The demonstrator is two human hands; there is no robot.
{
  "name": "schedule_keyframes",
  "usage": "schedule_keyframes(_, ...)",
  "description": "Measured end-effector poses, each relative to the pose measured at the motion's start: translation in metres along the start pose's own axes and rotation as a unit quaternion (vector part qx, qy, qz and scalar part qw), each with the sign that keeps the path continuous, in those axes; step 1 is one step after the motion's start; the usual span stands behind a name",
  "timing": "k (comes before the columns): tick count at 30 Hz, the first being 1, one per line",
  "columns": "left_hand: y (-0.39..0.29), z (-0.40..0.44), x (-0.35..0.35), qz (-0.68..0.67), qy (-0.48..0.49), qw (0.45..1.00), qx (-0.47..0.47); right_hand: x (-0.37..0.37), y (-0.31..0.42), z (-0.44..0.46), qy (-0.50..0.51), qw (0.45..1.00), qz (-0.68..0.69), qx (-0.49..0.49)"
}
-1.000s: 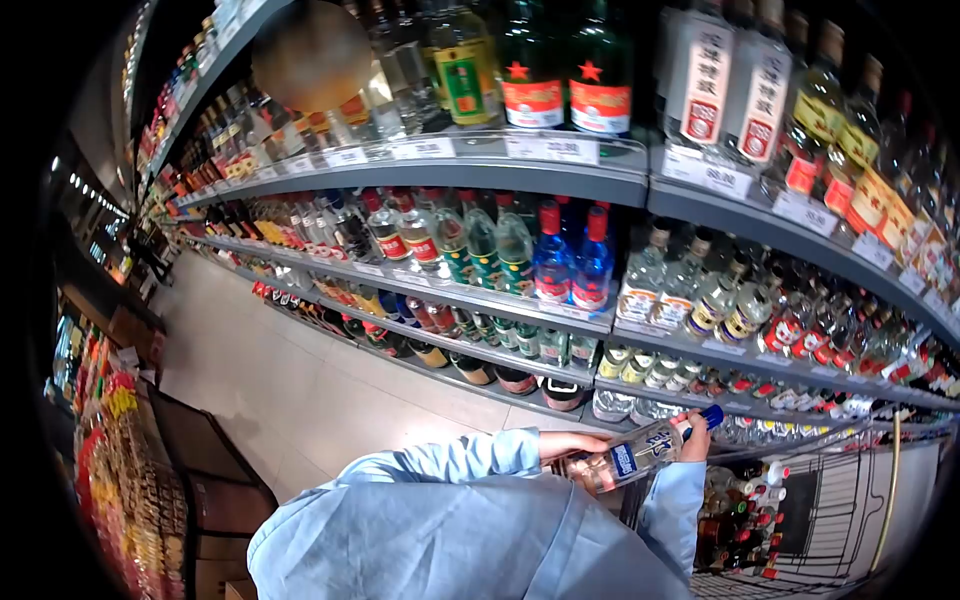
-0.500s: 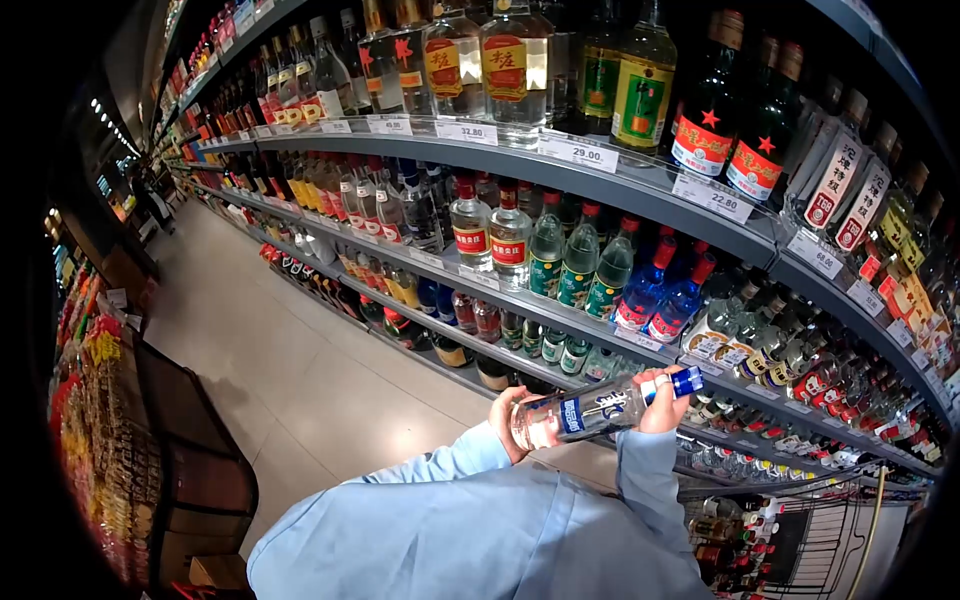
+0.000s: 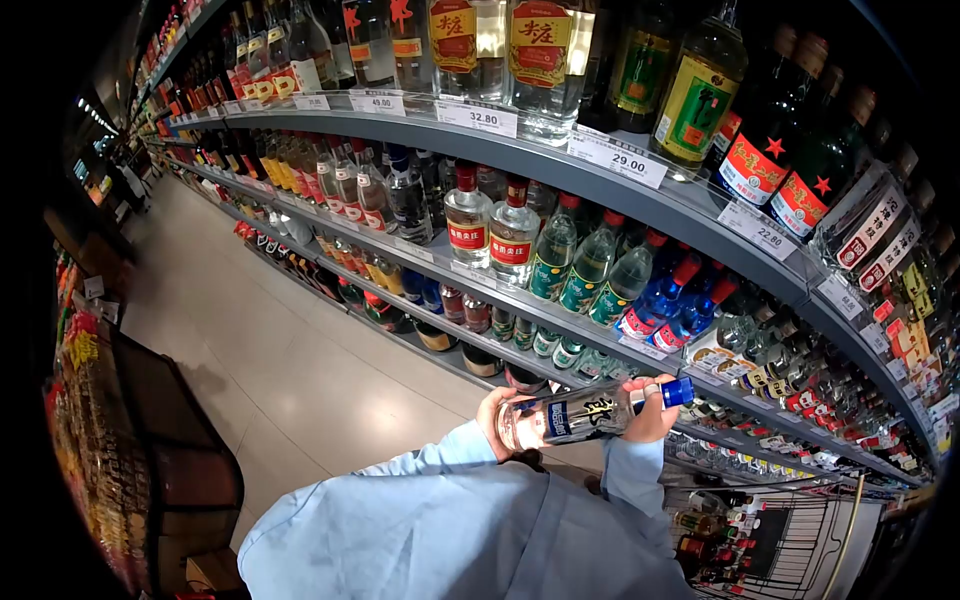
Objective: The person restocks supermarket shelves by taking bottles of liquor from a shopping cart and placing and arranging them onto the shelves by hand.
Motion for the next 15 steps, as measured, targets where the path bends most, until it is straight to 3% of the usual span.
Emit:
schedule_keyframes(4, -0.015, 0.016, 0.013, 0.011, 0.059, 0.998, -0.007, -0.002, -0.001, 0.022, -0.021, 1.0, -0.006, 0.021)
schedule_keyframes(11, -0.057, 0.021, 0.024, 0.054, 0.02, 0.995, 0.078, 0.028, -0.021, 0.058, 0.064, 0.996, 0.047, -0.05)
schedule_keyframes(15, -0.078, 0.011, 0.029, 0.031, 0.035, 0.994, 0.1, 0.068, -0.021, 0.064, 0.079, 0.996, -0.008, -0.051)
Point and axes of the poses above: each hand's wrist, its own z-axis towards the middle knuckle, its own x-axis out of the palm, y = z × x, the point moved 4 cm from there along z, towards the middle knuckle, and after that the axes turned 13 degrees about y, right-handed, at the moved point
